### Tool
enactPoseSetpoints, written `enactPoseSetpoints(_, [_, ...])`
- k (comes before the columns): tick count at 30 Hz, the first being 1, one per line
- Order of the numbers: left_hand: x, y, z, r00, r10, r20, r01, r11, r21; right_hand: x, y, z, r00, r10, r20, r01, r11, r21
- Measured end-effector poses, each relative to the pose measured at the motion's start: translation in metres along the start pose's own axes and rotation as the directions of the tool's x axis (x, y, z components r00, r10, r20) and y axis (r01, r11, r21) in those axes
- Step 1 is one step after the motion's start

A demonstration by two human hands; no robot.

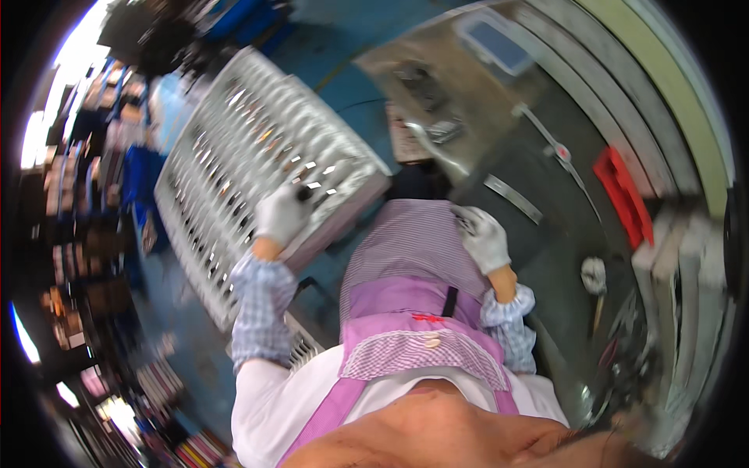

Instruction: The person is inspecting and cleaning small metal parts, then organizing them into a plastic grid tray.

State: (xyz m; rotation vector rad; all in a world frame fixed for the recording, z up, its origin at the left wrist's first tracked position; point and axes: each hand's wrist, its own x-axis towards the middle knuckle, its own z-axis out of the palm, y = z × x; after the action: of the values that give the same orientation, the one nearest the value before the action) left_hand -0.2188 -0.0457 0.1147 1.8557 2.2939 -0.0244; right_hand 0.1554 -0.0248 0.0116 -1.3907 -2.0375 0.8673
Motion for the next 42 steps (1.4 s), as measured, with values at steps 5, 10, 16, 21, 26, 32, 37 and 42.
enactPoseSetpoints(5, [-0.015,0.06,-0.025,0.975,0.082,-0.207,-0.165,0.89,-0.425,-0.011,-0.024,-0.041,0.968,0.167,-0.187,-0.096,0.935,0.341])
enactPoseSetpoints(10, [-0.005,0.191,0.063,0.778,0.628,-0.001,-0.568,0.703,-0.428,-0.011,-0.031,-0.044,0.995,-0.05,-0.085,0.053,0.998,0.039])
enactPoseSetpoints(16, [0.013,0.237,0.132,0.861,0.441,-0.253,-0.49,0.59,-0.641,0.0,0.05,-0.057,0.809,0.585,-0.067,-0.329,0.543,0.773])
enactPoseSetpoints(21, [0.029,0.237,0.145,0.883,0.39,-0.26,-0.457,0.593,-0.663,0.014,0.041,-0.071,0.762,0.625,-0.168,-0.538,0.756,0.373])
enactPoseSetpoints(26, [0.04,0.252,0.149,0.836,0.409,-0.365,-0.548,0.617,-0.565,0.029,0.025,-0.085,0.742,0.662,-0.103,-0.648,0.748,0.141])
enactPoseSetpoints(32, [0.033,0.27,0.162,0.721,0.654,-0.23,-0.681,0.606,-0.412,-0.01,0.077,-0.083,0.824,0.518,-0.23,-0.369,0.798,0.476])
enactPoseSetpoints(37, [0.025,0.28,0.181,0.733,0.623,-0.272,-0.679,0.658,-0.325,-0.047,0.108,-0.054,0.756,0.143,-0.638,-0.236,0.97,-0.062])
enactPoseSetpoints(42, [0.024,0.281,0.182,0.733,0.623,-0.273,-0.68,0.677,-0.282,-0.05,0.114,-0.041,0.714,0.204,-0.67,-0.264,0.964,0.012])
